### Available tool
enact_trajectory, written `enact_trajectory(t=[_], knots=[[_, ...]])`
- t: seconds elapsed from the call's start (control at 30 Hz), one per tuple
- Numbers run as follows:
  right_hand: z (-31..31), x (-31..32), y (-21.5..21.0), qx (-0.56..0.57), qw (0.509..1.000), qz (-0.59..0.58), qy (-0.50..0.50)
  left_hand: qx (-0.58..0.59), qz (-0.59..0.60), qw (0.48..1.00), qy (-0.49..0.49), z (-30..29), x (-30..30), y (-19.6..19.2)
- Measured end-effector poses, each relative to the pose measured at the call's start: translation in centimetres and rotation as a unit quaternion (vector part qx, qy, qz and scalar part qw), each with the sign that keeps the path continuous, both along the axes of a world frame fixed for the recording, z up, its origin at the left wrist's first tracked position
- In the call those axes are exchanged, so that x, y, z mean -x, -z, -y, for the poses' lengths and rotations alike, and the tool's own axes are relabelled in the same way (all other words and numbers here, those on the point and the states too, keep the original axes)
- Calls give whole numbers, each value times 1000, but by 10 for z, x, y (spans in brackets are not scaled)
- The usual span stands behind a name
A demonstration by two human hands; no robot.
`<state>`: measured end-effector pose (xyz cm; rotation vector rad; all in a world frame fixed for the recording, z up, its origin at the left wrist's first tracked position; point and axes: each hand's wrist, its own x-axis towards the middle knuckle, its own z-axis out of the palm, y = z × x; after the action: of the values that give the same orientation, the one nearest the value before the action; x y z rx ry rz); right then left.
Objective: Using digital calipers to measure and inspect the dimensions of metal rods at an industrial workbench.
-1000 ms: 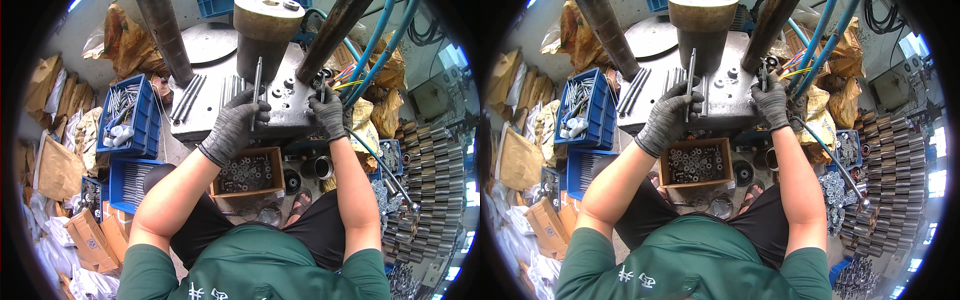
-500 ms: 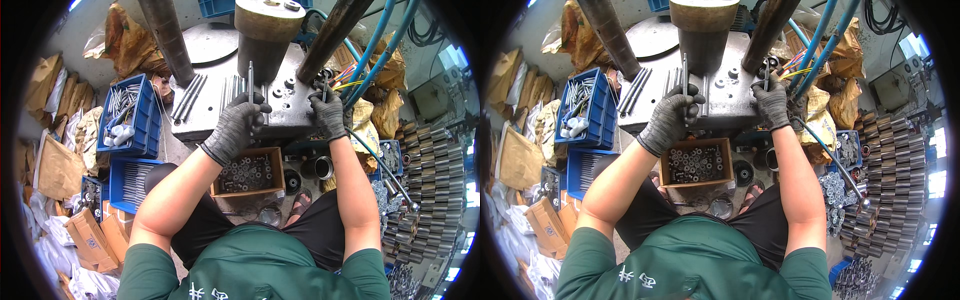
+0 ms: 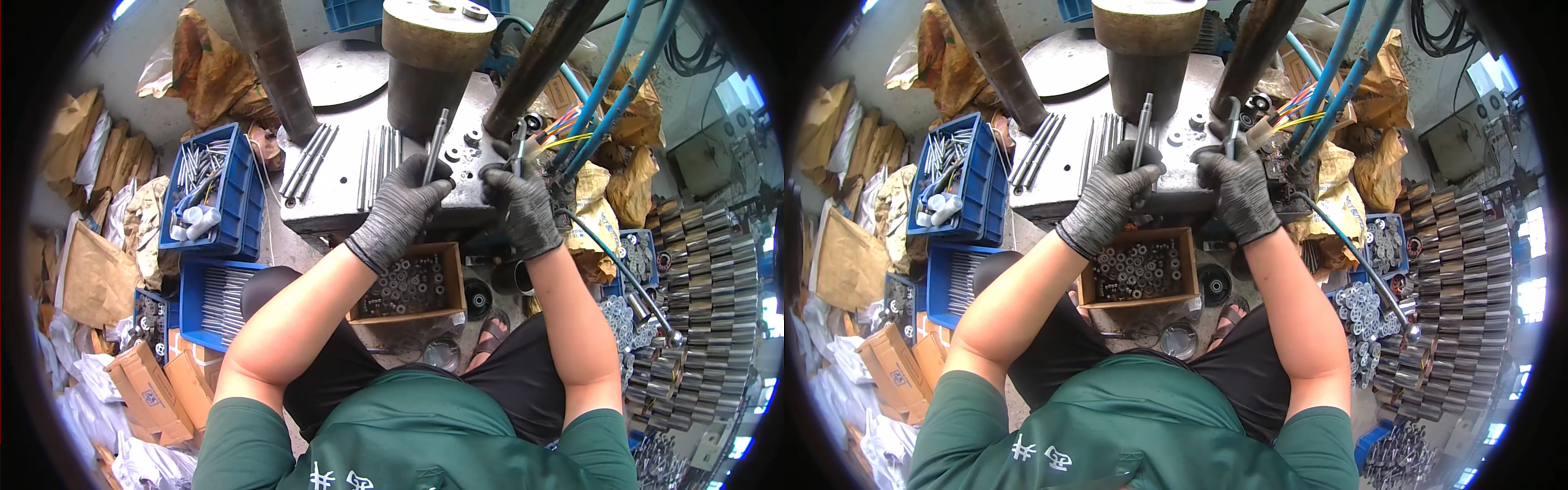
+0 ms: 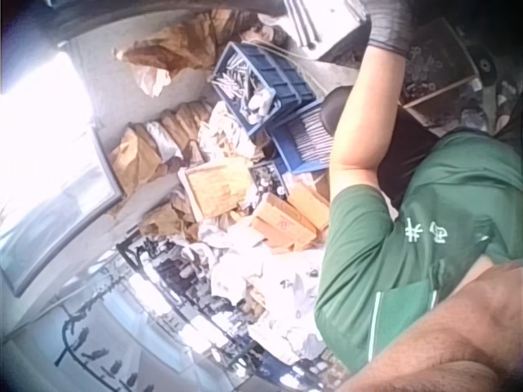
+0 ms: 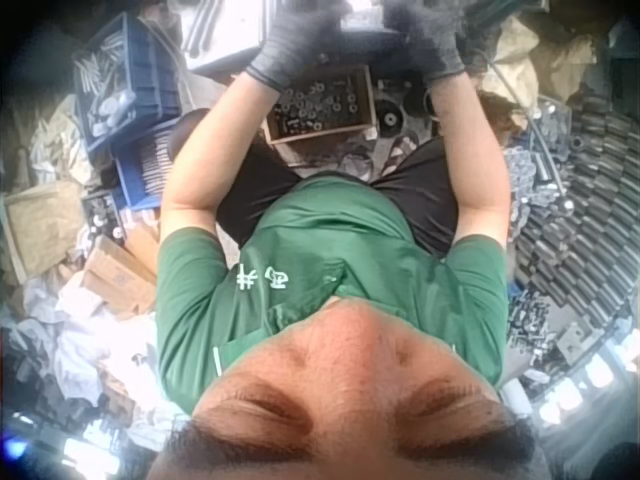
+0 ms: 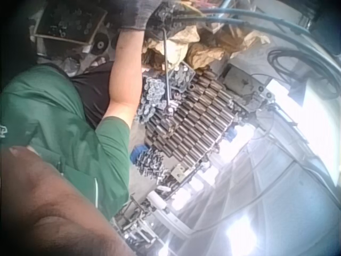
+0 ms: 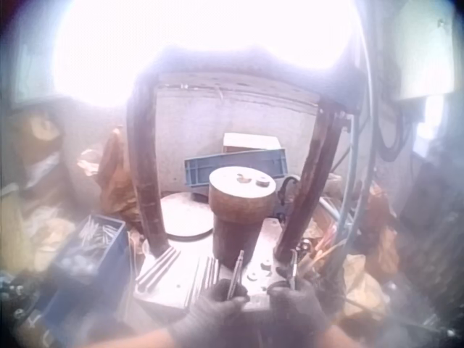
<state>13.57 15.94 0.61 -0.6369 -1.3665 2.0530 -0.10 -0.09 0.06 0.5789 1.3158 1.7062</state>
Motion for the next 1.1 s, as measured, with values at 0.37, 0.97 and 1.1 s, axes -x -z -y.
enact_trajectory(t=[0.37, 0.97, 1.1], knots=[[35, -14, 0, -4, 998, 36, -50, -54, -49, 997, 26, -4, -21, 1], [27, -45, -33, -730, 659, 179, 19, -15, 213, 977, -22, 2, 13, -3], [28, -42, -35, -721, 671, 169, 19, -40, 198, 979, -28, -1, 11, 8]])
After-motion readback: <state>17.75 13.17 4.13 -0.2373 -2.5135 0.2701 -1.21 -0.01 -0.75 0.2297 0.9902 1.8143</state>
